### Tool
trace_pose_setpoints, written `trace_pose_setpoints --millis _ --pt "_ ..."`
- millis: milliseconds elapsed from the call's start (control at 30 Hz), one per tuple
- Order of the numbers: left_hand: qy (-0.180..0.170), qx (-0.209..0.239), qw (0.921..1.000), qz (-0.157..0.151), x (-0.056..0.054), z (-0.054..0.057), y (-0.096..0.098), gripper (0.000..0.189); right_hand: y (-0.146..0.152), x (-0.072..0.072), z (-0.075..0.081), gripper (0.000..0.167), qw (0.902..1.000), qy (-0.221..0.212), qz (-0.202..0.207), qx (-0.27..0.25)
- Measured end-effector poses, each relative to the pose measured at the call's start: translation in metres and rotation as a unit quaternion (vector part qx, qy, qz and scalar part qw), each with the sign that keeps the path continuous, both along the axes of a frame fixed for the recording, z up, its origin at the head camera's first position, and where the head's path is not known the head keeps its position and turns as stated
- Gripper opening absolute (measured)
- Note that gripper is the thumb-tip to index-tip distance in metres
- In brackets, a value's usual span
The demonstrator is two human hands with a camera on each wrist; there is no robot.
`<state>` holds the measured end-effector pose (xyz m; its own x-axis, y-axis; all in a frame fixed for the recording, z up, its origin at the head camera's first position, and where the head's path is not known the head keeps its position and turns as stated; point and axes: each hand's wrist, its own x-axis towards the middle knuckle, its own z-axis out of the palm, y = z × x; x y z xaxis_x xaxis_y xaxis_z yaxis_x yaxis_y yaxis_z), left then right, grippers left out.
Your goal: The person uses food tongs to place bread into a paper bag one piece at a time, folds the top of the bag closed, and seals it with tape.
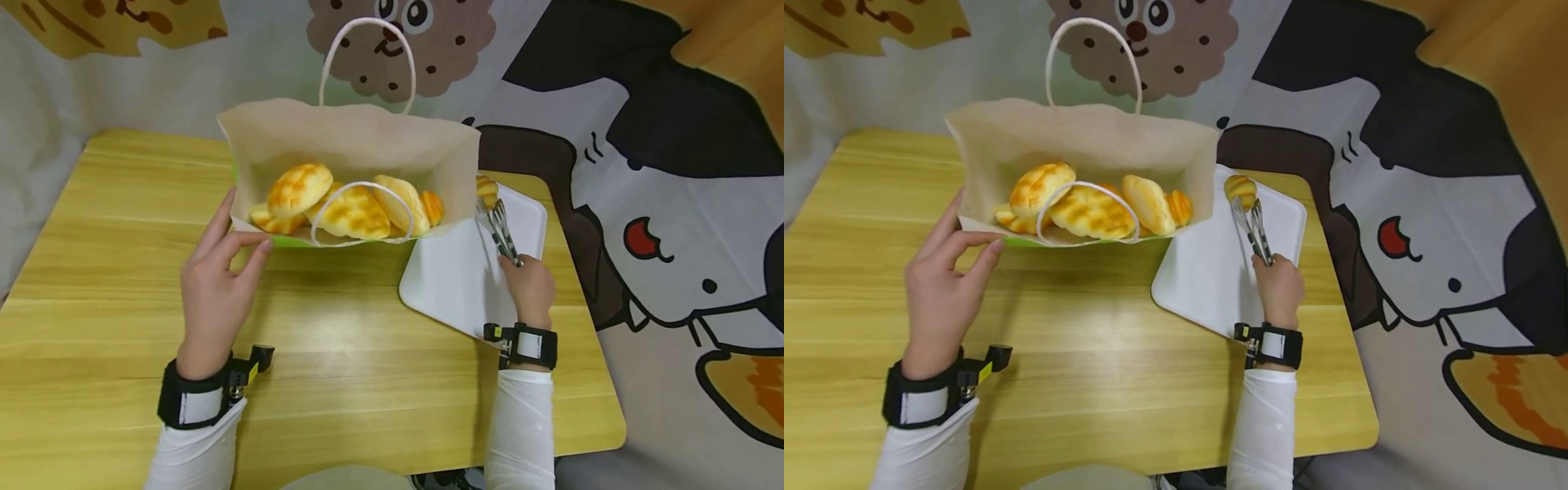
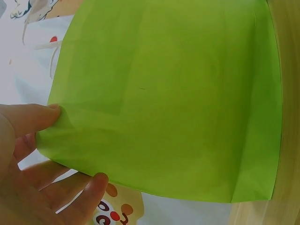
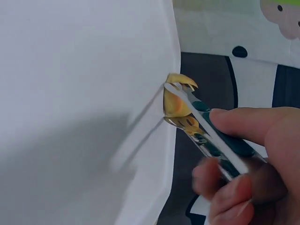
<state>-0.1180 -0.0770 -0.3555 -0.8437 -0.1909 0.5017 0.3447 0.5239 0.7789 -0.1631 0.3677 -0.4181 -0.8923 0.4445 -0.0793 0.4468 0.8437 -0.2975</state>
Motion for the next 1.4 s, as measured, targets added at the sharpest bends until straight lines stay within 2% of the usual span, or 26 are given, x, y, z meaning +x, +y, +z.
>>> trace_pose_setpoints --millis 100,267,433,633,733,900,1000,1233,1400 --pt "0.001 0.001 1.0 0.0 0.0 0.001 0.001 0.01 0.005 0.001 0.001 0.055 0.9999 0.012 -0.008 -0.007" --pt "0.007 0.002 1.0 0.0 -0.001 0.002 0.001 0.01 0.011 -0.001 0.004 0.055 0.9993 0.03 -0.005 -0.021" --pt "0.009 -0.007 0.9999 -0.002 -0.001 0.001 0.0 0.01 0.021 -0.005 0.013 0.058 0.9993 0.019 0.004 -0.031" --pt "0.007 -0.006 1.0 0.001 0.001 0.003 0.002 0.009 0.032 -0.013 0.025 0.058 0.9991 0.031 0.009 -0.027" --pt "0.011 -0.004 0.9999 0.002 0.001 0.003 0.002 0.009 0.036 -0.019 0.028 0.055 0.9988 0.038 0.03 -0.009" --pt "0.011 -0.016 0.9998 0.0 0.001 0.0 0.0 0.01 0.039 -0.026 0.03 0.036 0.9946 0.059 0.077 0.039" --pt "0.011 -0.013 0.9999 -0.002 0.001 0.001 0.001 0.01 0.037 -0.028 0.03 0.032 0.9927 0.063 0.084 0.059" --pt "0.013 -0.011 0.9999 0.0 0.003 0.002 0.001 0.01 0.029 -0.025 0.028 0.036 0.9922 0.071 0.07 0.074" --pt "0.009 -0.027 0.9996 -0.004 0.004 0.002 -0.001 0.01 0.026 -0.015 0.02 0.034 0.9896 0.105 0.067 0.071"
